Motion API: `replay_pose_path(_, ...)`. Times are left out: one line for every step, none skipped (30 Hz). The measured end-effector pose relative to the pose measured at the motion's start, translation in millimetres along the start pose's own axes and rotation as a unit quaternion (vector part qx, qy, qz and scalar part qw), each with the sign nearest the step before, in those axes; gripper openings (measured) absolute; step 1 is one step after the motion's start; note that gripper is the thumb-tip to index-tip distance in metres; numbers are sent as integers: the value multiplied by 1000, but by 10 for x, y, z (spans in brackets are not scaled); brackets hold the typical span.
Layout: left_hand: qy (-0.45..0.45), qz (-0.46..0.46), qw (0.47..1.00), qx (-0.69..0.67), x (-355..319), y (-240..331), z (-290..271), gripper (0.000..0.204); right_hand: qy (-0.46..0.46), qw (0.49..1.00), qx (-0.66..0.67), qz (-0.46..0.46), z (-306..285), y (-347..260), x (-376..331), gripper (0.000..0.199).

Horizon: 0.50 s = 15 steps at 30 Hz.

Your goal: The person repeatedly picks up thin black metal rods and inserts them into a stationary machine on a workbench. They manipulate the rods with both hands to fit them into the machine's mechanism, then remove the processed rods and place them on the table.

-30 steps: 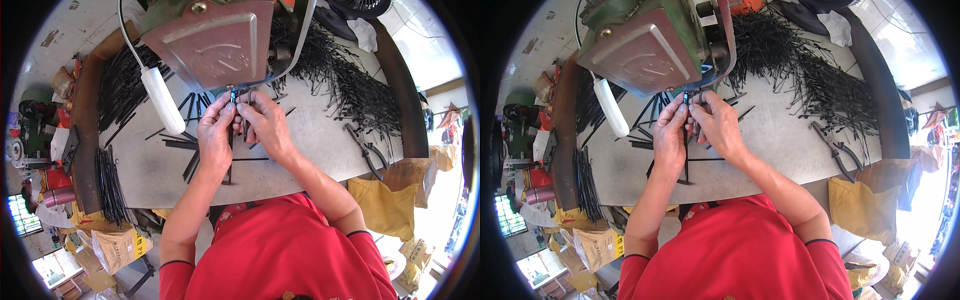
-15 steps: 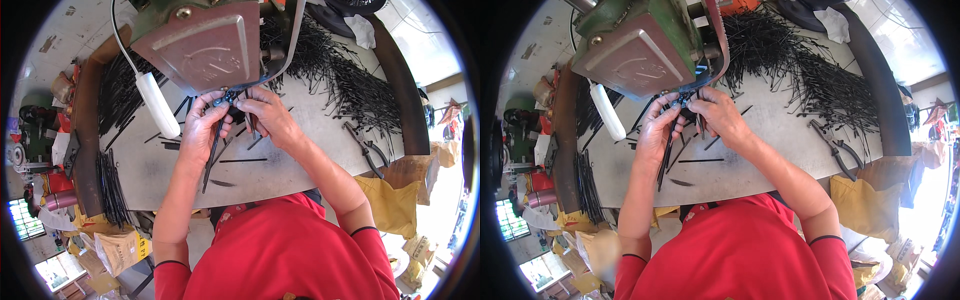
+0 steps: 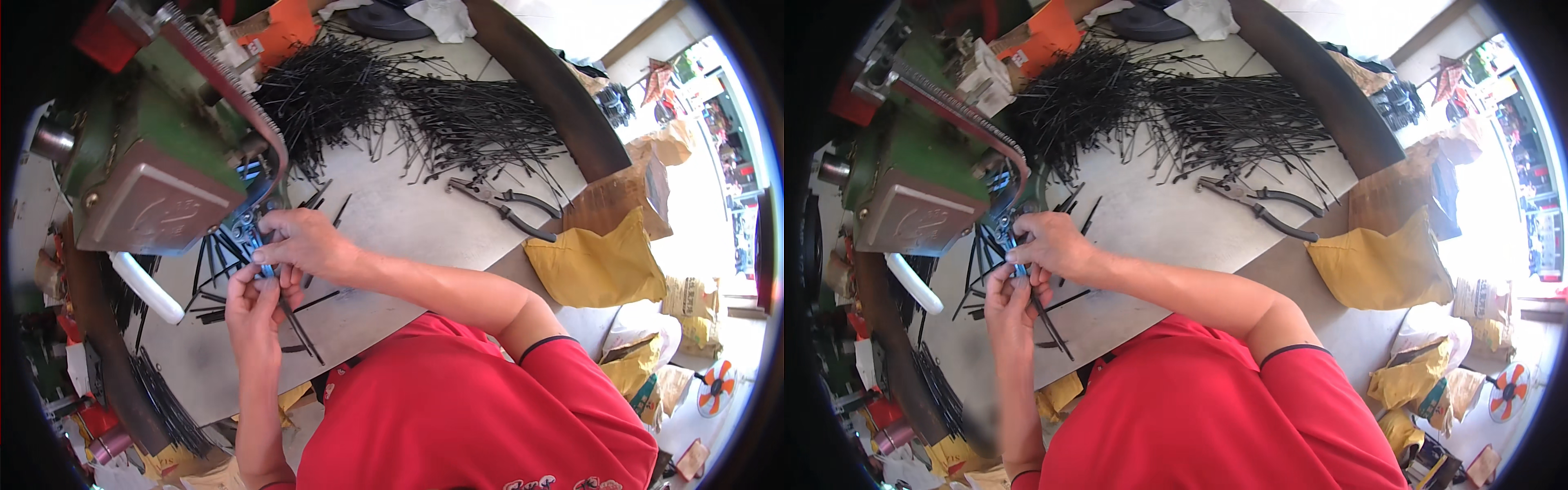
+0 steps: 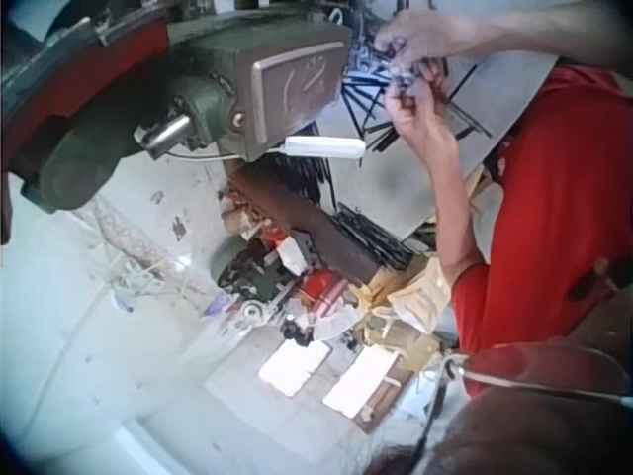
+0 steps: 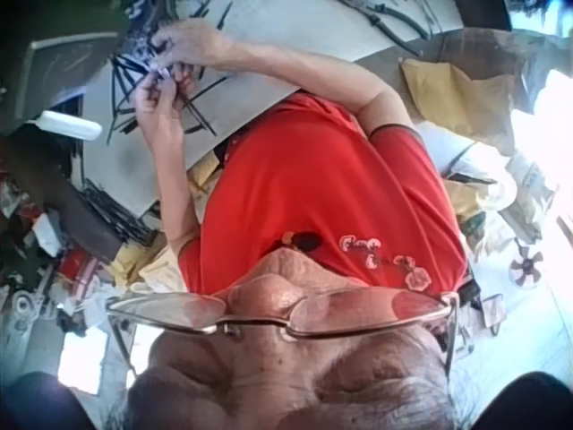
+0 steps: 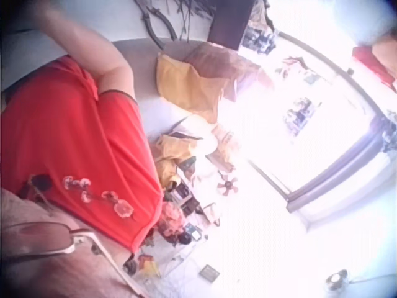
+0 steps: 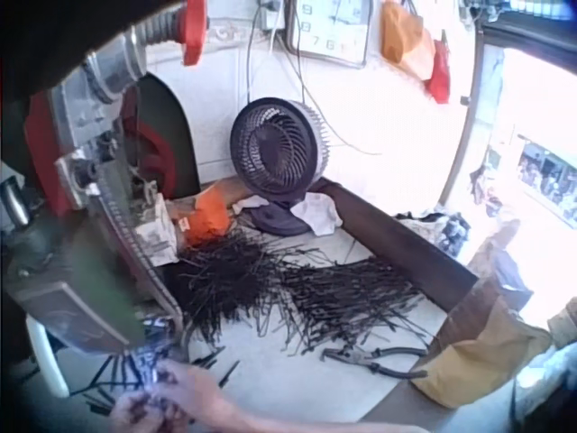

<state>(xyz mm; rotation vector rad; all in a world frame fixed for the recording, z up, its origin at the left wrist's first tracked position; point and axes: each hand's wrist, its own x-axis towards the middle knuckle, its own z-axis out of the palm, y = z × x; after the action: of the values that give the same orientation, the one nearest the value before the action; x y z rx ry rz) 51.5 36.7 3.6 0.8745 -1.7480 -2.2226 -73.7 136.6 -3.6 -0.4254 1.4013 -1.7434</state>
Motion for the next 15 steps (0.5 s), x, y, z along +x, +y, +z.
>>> replay_pose_path(2, 16, 999, 42, -52, -11, 3, 34, 3, 1000, -13, 3, 10, -10, -19, 26)
replay_pose_path(-3, 32, 996, 84, -80, -38, 30, 37, 12, 1000, -26, 3, -14, -16, -40, 26)
replay_pose_path(0, 67, 992, 109, -123, -76, 7, 39, 12, 999, -33, -4, 1, 1, -46, 27)
replay_pose_path(6, 81, 988, 132, -142, -103, -14, 38, 10, 999, -43, -9, 1, -3, -68, 27)
replay_pose_path(13, 97, 983, 154, -148, -129, -49, 38, 8, 998, -53, -16, 7, -1, -85, 27)
replay_pose_path(20, 113, 978, 176, -153, -146, -62, 37, 5, 998, -62, -22, 5, 2, -104, 27)
replay_pose_path(23, 113, 979, 171, -162, -152, -47, 36, 6, 999, -49, -22, -14, 24, -118, 27)
replay_pose_path(18, 110, 981, 160, -158, -163, -58, 36, 3, 999, -32, -21, -17, 66, -115, 28)
replay_pose_path(13, 106, 983, 150, -145, -178, -70, 36, -1, 1000, -13, -19, -28, 106, -114, 28)
replay_pose_path(8, 102, 985, 140, -141, -190, -58, 36, -4, 1000, 5, -17, -48, 129, -128, 28)
replay_pose_path(6, 112, 984, 140, -160, -176, -45, 36, 4, 1000, 12, -20, -38, 120, -158, 22)
replay_pose_path(5, 122, 983, 140, -170, -150, -22, 37, 7, 1000, 14, -7, -47, 109, -188, 20)
replay_pose_path(5, 131, 982, 139, -182, -134, -3, 38, 10, 1000, 16, 6, -73, 93, -216, 19)
replay_pose_path(3, 126, 980, 154, -201, -115, -28, 38, 8, 1000, 17, 19, -71, 74, -240, 17)
replay_pose_path(2, 120, 978, 169, -202, -96, -76, 38, 10, 999, 36, 11, -74, 64, -279, 18)
